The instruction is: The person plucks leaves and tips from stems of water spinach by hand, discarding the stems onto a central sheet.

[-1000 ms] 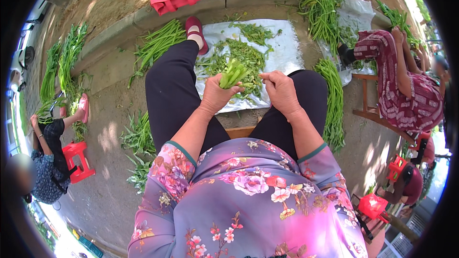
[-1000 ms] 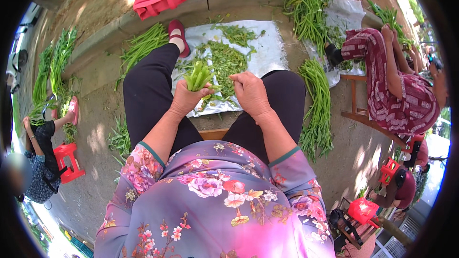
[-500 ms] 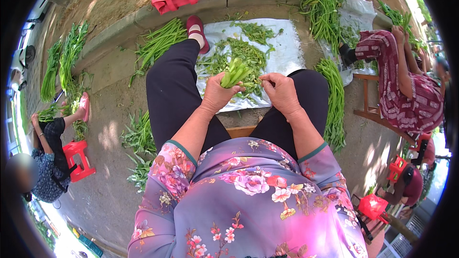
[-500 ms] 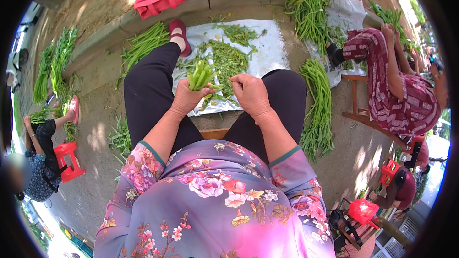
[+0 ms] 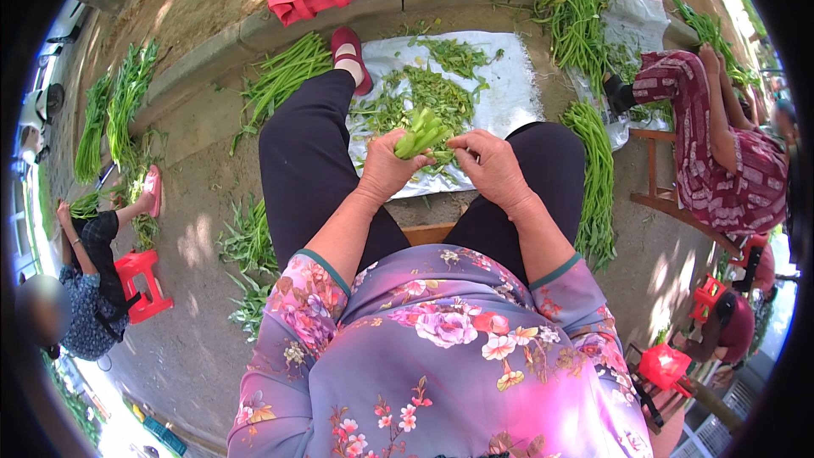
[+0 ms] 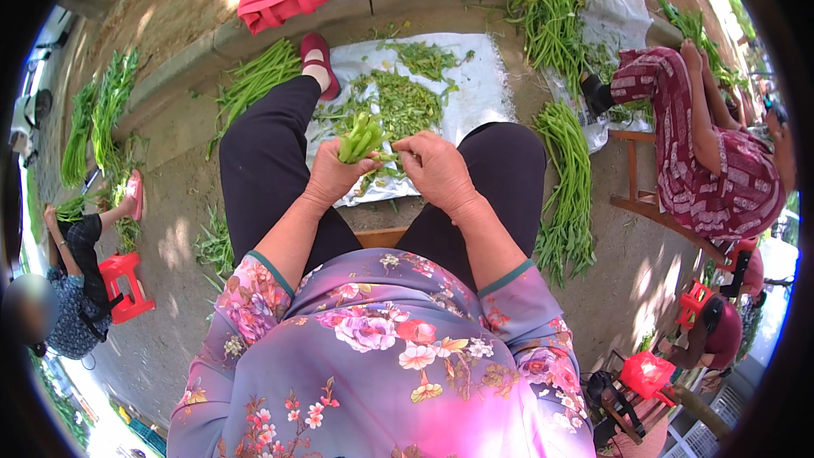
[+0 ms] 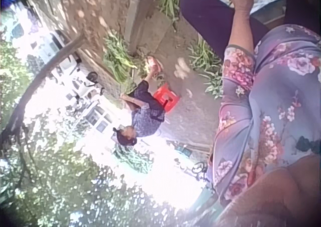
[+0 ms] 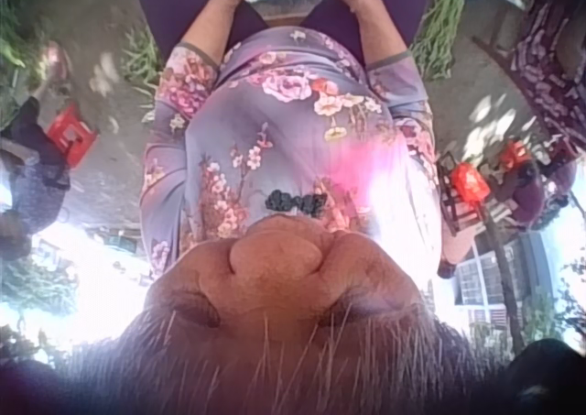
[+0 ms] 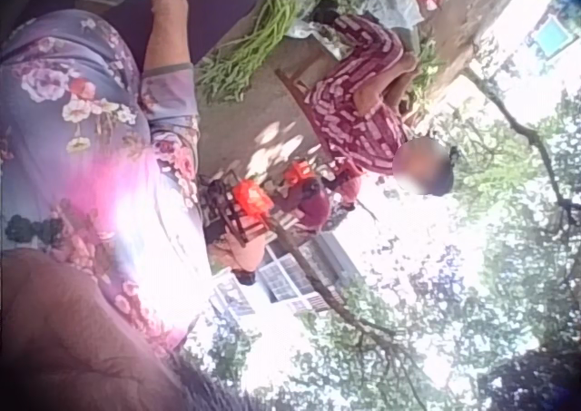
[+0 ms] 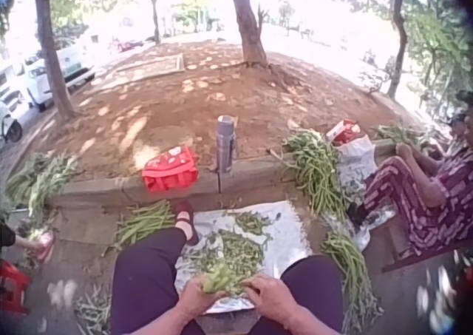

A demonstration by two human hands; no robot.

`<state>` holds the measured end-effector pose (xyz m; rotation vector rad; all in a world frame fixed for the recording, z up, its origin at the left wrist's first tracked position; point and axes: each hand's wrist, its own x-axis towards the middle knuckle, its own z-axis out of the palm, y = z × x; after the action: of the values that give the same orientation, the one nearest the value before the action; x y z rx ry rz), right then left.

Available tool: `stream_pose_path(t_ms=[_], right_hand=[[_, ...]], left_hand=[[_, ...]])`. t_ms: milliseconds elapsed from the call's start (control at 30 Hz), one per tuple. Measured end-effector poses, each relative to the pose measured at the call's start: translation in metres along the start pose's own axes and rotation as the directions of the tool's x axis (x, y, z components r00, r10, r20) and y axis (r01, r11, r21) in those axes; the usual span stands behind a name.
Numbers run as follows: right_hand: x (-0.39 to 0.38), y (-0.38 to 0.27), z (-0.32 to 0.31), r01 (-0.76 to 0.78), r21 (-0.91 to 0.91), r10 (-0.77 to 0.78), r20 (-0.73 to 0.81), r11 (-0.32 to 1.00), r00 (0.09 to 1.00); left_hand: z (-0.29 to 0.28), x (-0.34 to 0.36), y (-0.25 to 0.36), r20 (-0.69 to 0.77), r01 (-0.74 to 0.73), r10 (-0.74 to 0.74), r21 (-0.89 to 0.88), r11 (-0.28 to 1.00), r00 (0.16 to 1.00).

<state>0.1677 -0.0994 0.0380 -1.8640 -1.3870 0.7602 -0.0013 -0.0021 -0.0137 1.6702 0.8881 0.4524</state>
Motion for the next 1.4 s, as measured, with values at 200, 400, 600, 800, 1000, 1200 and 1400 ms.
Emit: stream_pose_path(t_ms=[200, 400, 600, 800, 1000, 1200, 1400], right_hand=[[-0.002, -0.001, 0.005, -0.009, -0.094, 0.015, 0.066, 0.996, 0.998], [-0.003, -0.003, 0.004, 0.012, -0.147, 0.004, 0.106, 0.989, 0.994], [-0.003, 0.001, 0.004, -0.009, -0.168, 0.013, 0.024, 0.986, 1.000], [-0.002, 0.002, 0.006, -0.014, -0.104, 0.015, 0.011, 0.995, 1.000], [-0.002, 0.003, 0.016, -0.178, 0.125, 0.189, -0.081, 0.976, 0.979], [0.000, 0.010, 0.030, -0.351, 0.365, 0.403, -0.077, 0.863, 0.912], [0.005, 0.013, 0.035, -0.370, 0.705, 0.562, -0.049, 0.605, 0.826]], left_hand=[[0.000, -0.001, 0.005, -0.012, -0.077, 0.077, -0.016, 0.997, 0.997], [-0.002, -0.001, 0.005, 0.051, -0.162, 0.159, 0.065, 0.985, 0.986], [0.000, -0.002, 0.011, 0.127, -0.079, 0.063, 0.125, 0.989, 0.990], [-0.001, -0.005, 0.010, 0.152, 0.025, -0.024, -0.002, 1.000, 0.988], [-0.001, -0.004, 0.020, 0.122, 0.065, -0.060, -0.038, 0.997, 0.991], [0.002, -0.004, 0.016, 0.064, -0.003, 0.005, -0.021, 1.000, 0.998], [0.004, -0.004, 0.015, 0.004, -0.132, 0.132, 0.100, 0.986, 0.991]])
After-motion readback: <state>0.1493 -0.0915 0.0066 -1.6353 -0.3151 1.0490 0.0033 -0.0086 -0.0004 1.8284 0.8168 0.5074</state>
